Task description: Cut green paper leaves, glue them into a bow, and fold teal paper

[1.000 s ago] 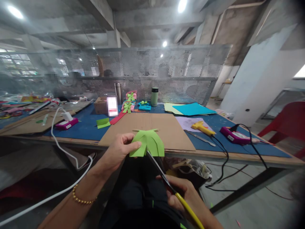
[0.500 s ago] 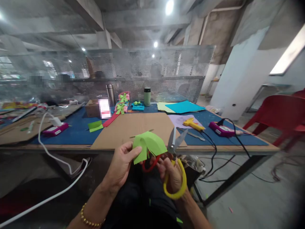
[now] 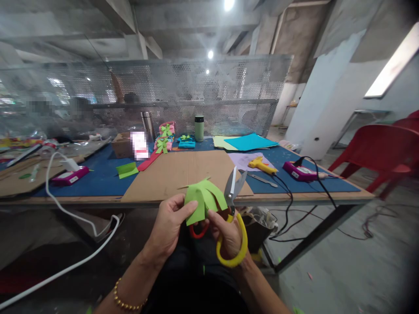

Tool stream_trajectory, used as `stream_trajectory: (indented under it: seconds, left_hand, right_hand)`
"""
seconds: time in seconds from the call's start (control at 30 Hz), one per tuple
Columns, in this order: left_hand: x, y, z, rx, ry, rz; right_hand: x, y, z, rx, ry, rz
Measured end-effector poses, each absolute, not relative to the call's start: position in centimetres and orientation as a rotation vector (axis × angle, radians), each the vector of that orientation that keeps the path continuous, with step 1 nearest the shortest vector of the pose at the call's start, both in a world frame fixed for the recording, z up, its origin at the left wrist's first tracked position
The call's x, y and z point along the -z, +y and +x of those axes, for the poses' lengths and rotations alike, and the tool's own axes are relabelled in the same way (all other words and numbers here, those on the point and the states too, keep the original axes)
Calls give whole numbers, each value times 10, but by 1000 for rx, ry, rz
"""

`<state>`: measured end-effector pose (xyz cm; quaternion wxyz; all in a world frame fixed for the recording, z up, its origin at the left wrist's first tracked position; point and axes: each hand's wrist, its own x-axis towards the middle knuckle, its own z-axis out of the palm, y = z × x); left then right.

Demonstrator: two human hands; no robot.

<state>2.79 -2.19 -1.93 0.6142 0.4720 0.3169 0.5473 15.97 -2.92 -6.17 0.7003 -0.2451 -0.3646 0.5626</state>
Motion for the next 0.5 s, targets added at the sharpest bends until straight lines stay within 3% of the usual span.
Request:
stream_trajectory:
  seconds: [0.5]
  left_hand:
    - [23, -22, 27, -1219, 735, 1089]
  right_hand:
    - [72, -31, 172, -1049, -973, -748]
